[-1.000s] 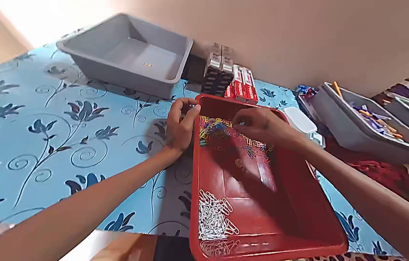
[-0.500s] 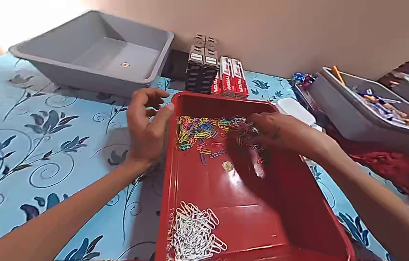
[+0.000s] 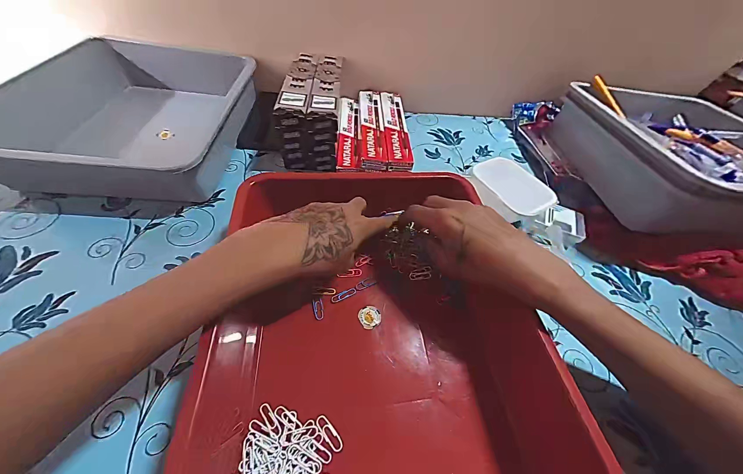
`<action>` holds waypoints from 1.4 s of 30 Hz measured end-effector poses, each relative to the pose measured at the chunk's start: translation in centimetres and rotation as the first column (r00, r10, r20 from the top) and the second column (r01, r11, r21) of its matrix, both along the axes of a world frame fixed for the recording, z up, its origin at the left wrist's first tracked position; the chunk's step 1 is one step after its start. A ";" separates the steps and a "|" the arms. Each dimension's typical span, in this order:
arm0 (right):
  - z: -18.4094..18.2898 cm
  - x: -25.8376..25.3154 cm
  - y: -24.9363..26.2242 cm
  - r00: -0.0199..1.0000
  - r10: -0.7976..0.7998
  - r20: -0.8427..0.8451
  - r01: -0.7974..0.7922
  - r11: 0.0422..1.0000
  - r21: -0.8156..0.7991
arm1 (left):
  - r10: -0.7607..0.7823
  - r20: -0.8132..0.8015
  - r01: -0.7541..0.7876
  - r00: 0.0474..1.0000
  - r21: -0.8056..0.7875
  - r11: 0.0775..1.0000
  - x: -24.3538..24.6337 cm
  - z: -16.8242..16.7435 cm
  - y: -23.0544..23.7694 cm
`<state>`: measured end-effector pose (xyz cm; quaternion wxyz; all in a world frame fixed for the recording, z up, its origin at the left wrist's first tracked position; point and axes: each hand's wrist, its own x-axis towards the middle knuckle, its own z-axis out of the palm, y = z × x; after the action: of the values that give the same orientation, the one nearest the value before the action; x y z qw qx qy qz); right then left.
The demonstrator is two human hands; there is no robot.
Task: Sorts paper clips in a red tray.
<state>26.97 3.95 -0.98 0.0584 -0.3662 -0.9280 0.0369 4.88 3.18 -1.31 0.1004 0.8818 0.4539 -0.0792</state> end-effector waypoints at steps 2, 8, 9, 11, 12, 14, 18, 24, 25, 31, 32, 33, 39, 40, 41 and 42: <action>0.1 -0.1 -0.2 0.997 -0.024 0.068 0.026 0.999 -0.020 | 0.004 0.013 -0.004 1.000 0.011 1.000 -0.1 -0.4 0.5; -0.1 -0.1 -0.1 0.997 -0.007 0.079 0.008 1.000 -0.012 | 0.013 0.102 -0.027 0.995 0.136 0.990 -2.1 -1.0 -0.7; -0.2 0.0 -0.1 0.998 -0.004 0.069 0.005 1.000 -0.010 | -0.021 0.190 -0.015 0.982 0.187 0.982 -2.6 -1.4 -1.2; -0.4 0.1 0.1 0.999 -0.001 0.051 0.001 1.000 -0.004 | -0.017 0.258 -0.028 0.966 0.170 0.985 -2.7 -1.0 -1.7; -0.5 0.1 0.1 0.999 -0.003 0.040 0.003 1.000 -0.009 | -0.028 0.264 -0.022 0.964 0.186 0.982 -2.7 -1.0 -1.6; -0.4 0.2 0.2 1.000 -0.004 0.005 0.004 1.000 -0.019 | -0.018 0.244 -0.033 0.970 0.206 0.978 -2.5 -0.9 -1.5; -0.1 -0.3 1.3 0.996 0.075 -0.058 -0.078 0.995 -0.056 | 0.066 0.171 -0.103 0.983 0.213 0.972 -1.9 -0.5 -1.8; 0.1 -2.5 3.1 0.999 0.041 0.001 -0.041 0.986 -0.161 | 0.091 0.129 -0.119 0.988 0.232 0.965 -1.8 -0.7 -1.6; 0.0 -2.4 3.3 0.999 0.044 -0.013 -0.046 0.985 -0.166 | 0.101 0.133 -0.129 0.986 0.222 0.967 -1.7 -0.6 -1.7; -0.3 -2.1 3.2 0.999 0.011 -0.041 -0.018 0.986 -0.164 | 0.169 0.133 -0.184 0.977 0.118 0.976 -1.4 0.1 -1.7; -0.3 -2.1 3.2 0.999 0.001 -0.046 -0.008 0.988 -0.156 | 0.158 0.147 -0.178 0.976 0.137 0.975 -1.5 -0.1 -1.5; -0.5 -2.0 3.3 0.998 -0.003 -0.059 -0.006 0.991 -0.137 | 0.143 0.165 -0.170 0.976 0.162 0.972 -1.6 -0.4 -1.4; -0.5 -2.2 3.3 0.974 0.019 -0.226 -0.057 0.985 -0.162 | -0.005 0.400 -0.104 0.917 0.249 0.963 -2.0 -1.2 -0.5; -0.2 -2.3 3.2 0.957 0.045 -0.287 -0.103 0.976 -0.192 | -0.054 0.472 -0.094 0.880 0.284 0.954 -2.1 -1.6 -0.1; -0.1 -2.4 3.2 0.938 0.067 -0.341 -0.149 0.964 -0.219 | -0.103 0.539 -0.089 0.836 0.318 0.944 -2.2 -1.9 0.2; 0.0 -2.3 3.3 0.919 0.080 -0.387 -0.186 0.951 -0.246 | -0.141 0.587 -0.089 0.797 0.346 0.934 -2.2 -2.1 0.4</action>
<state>24.69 7.21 -1.02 0.1787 -0.2924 -0.9084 0.2394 2.68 3.60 -3.39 0.0771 0.8702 0.3924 0.2877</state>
